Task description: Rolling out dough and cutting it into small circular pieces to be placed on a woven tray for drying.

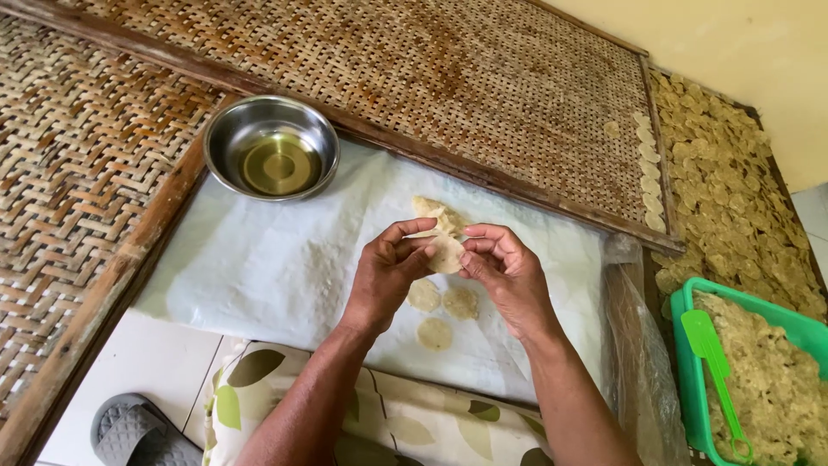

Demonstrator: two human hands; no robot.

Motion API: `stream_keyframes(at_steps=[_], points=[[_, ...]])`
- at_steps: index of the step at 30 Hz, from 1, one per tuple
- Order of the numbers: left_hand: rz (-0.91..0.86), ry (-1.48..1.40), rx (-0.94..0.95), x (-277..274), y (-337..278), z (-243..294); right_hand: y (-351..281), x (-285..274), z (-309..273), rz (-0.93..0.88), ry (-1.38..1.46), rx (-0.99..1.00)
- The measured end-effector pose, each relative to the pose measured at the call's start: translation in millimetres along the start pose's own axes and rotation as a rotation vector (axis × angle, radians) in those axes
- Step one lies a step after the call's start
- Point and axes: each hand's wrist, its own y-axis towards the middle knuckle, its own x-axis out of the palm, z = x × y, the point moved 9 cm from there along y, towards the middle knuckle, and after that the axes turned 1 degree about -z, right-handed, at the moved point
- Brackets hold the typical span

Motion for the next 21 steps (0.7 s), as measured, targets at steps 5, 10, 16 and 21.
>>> stream_keyframes(at_steps=[5,10,16,21], points=[[-0.080,-0.105,-0.149,11.5,-7.2,1.1,0.5,-19.7,-6.3,-0.016,0.048,0.033],[-0.123,-0.098,-0.204,20.7,-13.0,12.7,2.1,-59.5,-14.8,-0.009,0.061,0.030],[-0.038,0.016,-0.127,7.1,-10.5,29.2,17.9,-193.9,-14.3,0.135,-0.184,0.018],[0.028,0.024,-0.192,-0.4,-10.0,27.4,46.6,-310.8,-12.2,0.477,-0.398,0.185]])
